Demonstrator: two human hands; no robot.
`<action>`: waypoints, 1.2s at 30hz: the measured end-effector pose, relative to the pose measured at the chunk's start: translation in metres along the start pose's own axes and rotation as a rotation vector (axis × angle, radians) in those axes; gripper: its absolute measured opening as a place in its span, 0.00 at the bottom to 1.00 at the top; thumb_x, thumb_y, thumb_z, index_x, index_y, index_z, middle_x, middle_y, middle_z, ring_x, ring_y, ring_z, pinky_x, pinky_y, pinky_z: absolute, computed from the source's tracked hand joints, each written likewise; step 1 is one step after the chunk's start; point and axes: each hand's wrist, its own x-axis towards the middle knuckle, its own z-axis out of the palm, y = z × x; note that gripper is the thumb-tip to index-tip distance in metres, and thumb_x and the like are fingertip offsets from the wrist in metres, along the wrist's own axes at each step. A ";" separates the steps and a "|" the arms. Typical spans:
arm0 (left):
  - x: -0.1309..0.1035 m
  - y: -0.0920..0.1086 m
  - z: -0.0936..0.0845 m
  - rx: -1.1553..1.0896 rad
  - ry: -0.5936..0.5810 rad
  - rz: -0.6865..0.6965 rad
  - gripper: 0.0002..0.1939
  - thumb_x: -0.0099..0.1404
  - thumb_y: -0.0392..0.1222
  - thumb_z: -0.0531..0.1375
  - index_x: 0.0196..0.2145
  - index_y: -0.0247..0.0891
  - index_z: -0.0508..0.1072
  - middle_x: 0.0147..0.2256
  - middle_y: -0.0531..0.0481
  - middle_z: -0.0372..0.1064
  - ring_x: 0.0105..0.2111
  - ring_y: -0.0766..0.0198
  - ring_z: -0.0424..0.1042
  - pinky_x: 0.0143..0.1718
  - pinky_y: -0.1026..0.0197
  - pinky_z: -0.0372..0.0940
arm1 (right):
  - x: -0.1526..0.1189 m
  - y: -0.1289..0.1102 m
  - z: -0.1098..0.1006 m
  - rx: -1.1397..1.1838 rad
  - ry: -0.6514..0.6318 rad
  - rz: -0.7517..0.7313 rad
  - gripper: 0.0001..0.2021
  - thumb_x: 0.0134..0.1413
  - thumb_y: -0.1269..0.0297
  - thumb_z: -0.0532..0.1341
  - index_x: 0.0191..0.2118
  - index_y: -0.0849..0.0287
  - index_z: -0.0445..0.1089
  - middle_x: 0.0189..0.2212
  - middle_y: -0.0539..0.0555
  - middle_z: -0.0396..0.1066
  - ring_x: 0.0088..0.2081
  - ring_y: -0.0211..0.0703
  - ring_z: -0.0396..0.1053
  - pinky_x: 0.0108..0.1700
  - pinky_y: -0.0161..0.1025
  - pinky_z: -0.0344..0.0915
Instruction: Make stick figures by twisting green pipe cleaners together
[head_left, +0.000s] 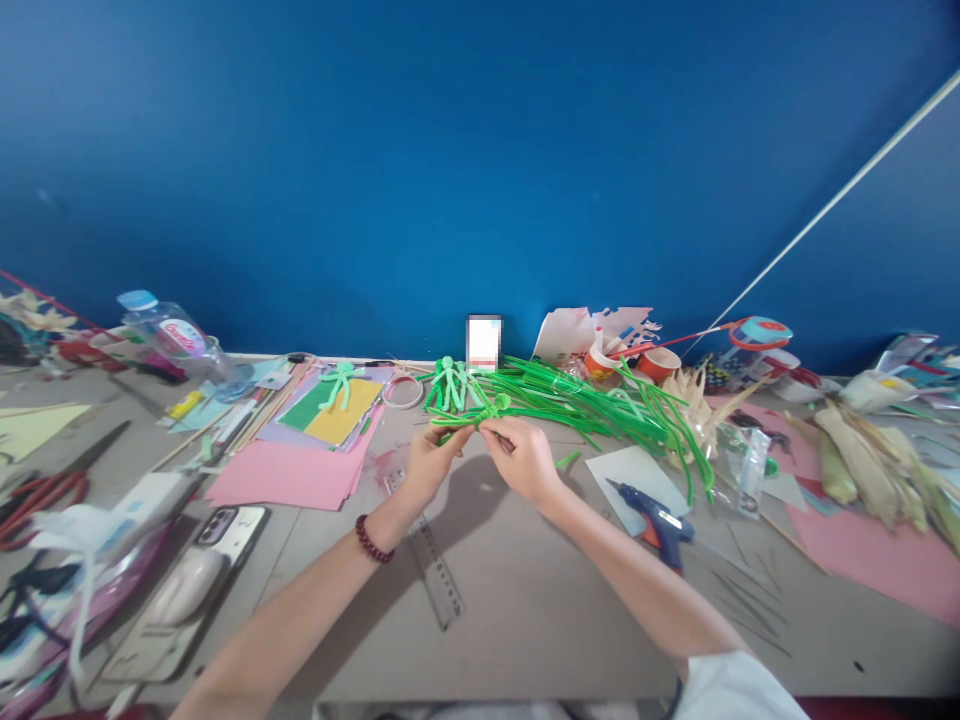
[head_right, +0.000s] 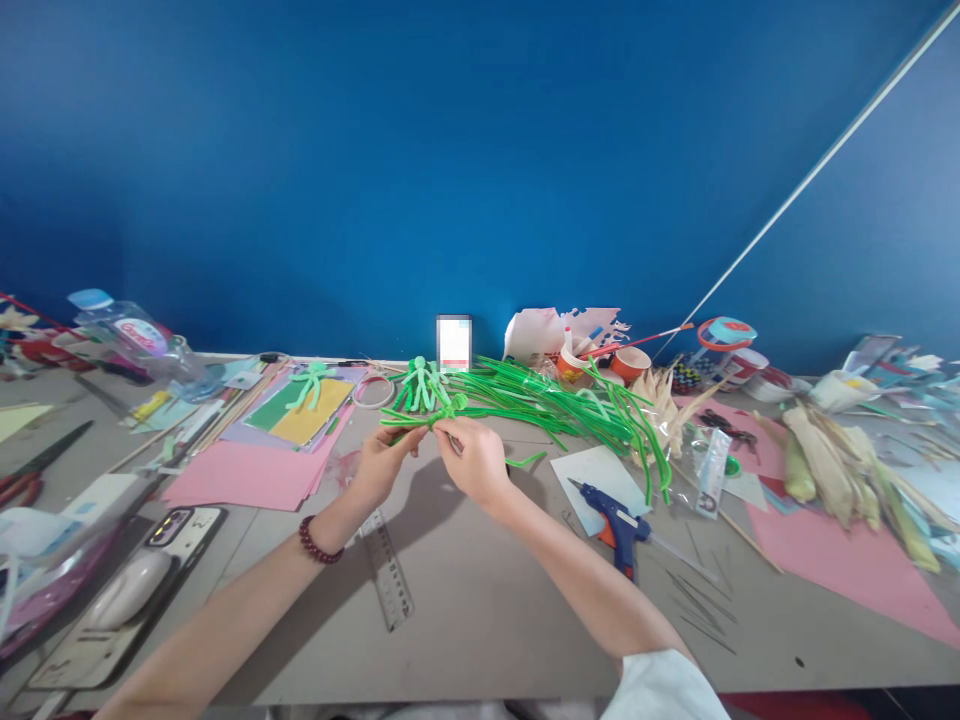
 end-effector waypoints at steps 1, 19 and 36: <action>0.000 0.000 0.001 -0.051 -0.004 -0.045 0.08 0.49 0.43 0.66 0.26 0.37 0.77 0.23 0.52 0.71 0.19 0.71 0.61 0.21 0.66 0.58 | 0.000 -0.001 0.000 -0.016 0.002 -0.006 0.11 0.57 0.68 0.53 0.33 0.57 0.74 0.20 0.49 0.64 0.24 0.37 0.61 0.28 0.33 0.53; 0.002 0.004 -0.002 0.105 -0.043 0.112 0.07 0.51 0.44 0.65 0.25 0.39 0.79 0.24 0.49 0.73 0.24 0.65 0.68 0.24 0.64 0.62 | -0.003 0.000 0.000 -0.108 0.047 -0.035 0.11 0.57 0.69 0.53 0.31 0.56 0.73 0.19 0.50 0.63 0.24 0.38 0.61 0.29 0.33 0.54; 0.000 -0.003 -0.002 0.080 0.009 0.044 0.10 0.50 0.46 0.65 0.27 0.37 0.78 0.20 0.52 0.69 0.18 0.70 0.62 0.21 0.66 0.59 | -0.003 0.000 0.000 -0.137 0.039 -0.062 0.12 0.57 0.69 0.53 0.30 0.56 0.73 0.19 0.50 0.63 0.24 0.39 0.61 0.29 0.34 0.52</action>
